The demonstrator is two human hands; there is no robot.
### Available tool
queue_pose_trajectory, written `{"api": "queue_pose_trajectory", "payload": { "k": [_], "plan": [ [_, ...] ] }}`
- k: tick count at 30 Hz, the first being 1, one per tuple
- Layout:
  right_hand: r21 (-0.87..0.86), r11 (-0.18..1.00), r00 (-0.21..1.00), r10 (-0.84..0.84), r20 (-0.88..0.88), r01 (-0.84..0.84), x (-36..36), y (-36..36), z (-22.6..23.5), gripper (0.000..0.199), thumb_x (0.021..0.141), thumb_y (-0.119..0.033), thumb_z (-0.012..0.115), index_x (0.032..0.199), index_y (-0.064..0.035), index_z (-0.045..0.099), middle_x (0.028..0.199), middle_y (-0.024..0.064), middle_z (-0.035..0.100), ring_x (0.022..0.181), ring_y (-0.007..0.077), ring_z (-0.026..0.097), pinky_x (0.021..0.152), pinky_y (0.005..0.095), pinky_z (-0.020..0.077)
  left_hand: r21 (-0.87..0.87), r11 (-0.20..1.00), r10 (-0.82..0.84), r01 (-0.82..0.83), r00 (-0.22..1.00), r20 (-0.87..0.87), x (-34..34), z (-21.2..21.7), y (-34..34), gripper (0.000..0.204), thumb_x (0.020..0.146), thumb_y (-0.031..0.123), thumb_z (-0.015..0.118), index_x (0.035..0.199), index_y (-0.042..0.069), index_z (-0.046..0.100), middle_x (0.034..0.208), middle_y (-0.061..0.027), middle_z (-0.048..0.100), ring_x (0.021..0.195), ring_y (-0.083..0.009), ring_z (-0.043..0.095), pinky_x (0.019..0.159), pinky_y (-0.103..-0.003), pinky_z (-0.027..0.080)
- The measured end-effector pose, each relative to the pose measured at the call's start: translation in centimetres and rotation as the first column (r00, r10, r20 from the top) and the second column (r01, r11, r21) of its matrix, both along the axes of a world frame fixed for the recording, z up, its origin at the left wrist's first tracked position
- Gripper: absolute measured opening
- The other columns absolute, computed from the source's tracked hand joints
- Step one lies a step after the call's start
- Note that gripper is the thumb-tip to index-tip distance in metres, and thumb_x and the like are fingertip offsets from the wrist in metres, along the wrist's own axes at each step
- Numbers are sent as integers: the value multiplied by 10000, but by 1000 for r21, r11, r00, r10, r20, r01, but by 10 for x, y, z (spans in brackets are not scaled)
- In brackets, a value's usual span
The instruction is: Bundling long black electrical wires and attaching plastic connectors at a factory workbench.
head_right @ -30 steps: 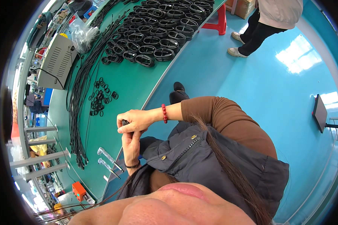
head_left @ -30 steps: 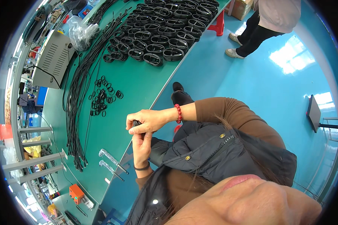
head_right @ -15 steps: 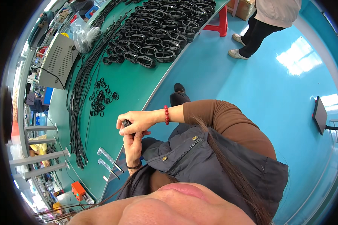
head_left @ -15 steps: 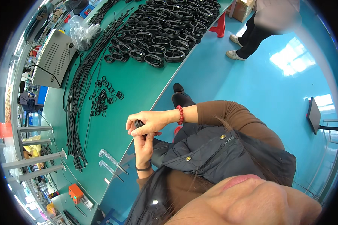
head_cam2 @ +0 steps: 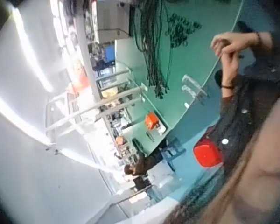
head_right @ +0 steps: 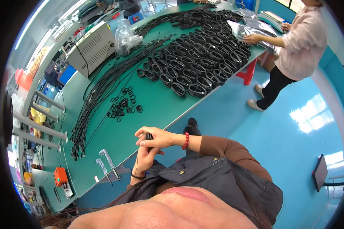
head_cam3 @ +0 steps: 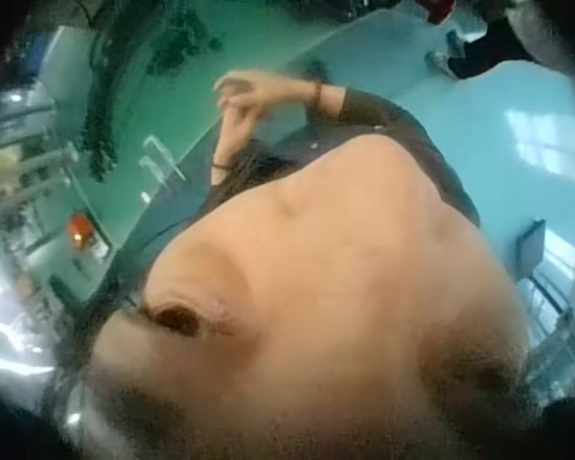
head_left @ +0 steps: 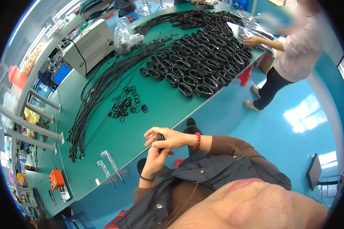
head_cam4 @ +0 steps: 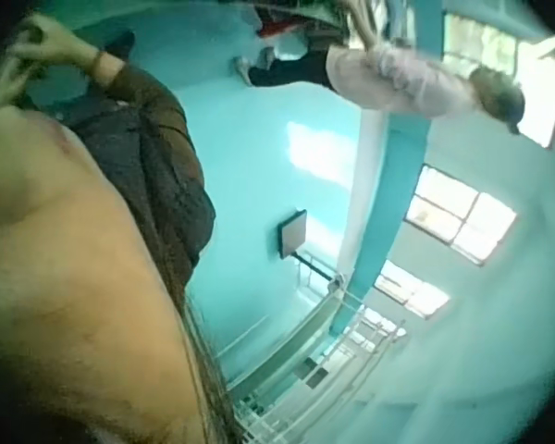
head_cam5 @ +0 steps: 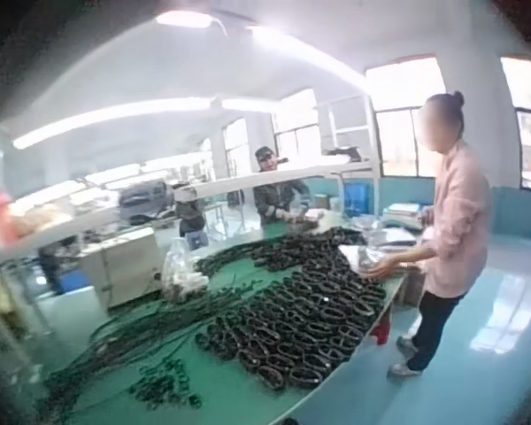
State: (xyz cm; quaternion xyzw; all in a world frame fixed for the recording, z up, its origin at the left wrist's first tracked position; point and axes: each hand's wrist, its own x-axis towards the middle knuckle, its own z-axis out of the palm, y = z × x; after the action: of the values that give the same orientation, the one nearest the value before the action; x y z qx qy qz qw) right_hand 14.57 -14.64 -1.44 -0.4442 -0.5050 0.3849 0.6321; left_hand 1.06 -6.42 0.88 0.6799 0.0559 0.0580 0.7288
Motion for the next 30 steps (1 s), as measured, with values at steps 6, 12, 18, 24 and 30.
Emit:
{"api": "queue_pose_trajectory", "payload": {
  "k": [6, 12, 18, 24, 30],
  "plan": [
    [-98, 985, 917, 95, -388, -143, 9, -10, 23, 495, 899, -190, 582, 1341, -38, 421, 1235, 195, 590, 1069, 243, 573, 927, 352, 473, -10, 999, 43, -43, 997, 66, -2, -1, 11, 226, 949, 78, 540, 1144, -36, 551, 1017, -118, 618, 828, -208, 616, 738, -335, 571],
    [-73, 997, 997, -34, -71, 29, -4, -2, 13, 435, 896, -227, 603, 1262, -27, 481, 1196, 154, 609, 916, 209, 602, 810, 313, 508, -39, 998, 43, -41, 998, 51, -1, 2, 5, 195, 945, 25, 506, 1124, -49, 532, 996, -128, 608, 812, -217, 624, 737, -321, 565],
    [-149, 989, 1000, -11, 18, 13, -6, -5, 16, 306, 904, -202, 593, 1154, -40, 525, 1190, 156, 610, 934, 214, 607, 794, 328, 522, -48, 999, 9, -8, 1000, 3, -6, -6, 7, 213, 957, 49, 513, 1139, -60, 526, 1021, -143, 608, 837, -218, 624, 743, -329, 565],
    [-204, 979, 1000, -4, 15, 7, -5, -9, 3, 261, 901, -203, 598, 1098, -44, 539, 1142, 132, 625, 922, 206, 603, 796, 328, 516, -60, 998, 9, -10, 1000, -15, -5, -6, 0, 250, 962, 77, 524, 1171, -60, 525, 1045, -148, 613, 872, -225, 624, 750, -339, 564],
    [-226, 973, 999, -38, 3, 37, 15, -15, 2, 276, 883, -189, 604, 1107, -44, 537, 1102, 116, 637, 872, 194, 597, 762, 321, 507, -30, 999, -23, 20, 995, -93, 16, -6, 0, 244, 940, 44, 528, 1165, -50, 526, 1054, -142, 614, 880, -224, 625, 754, -320, 545]
  ]
}}
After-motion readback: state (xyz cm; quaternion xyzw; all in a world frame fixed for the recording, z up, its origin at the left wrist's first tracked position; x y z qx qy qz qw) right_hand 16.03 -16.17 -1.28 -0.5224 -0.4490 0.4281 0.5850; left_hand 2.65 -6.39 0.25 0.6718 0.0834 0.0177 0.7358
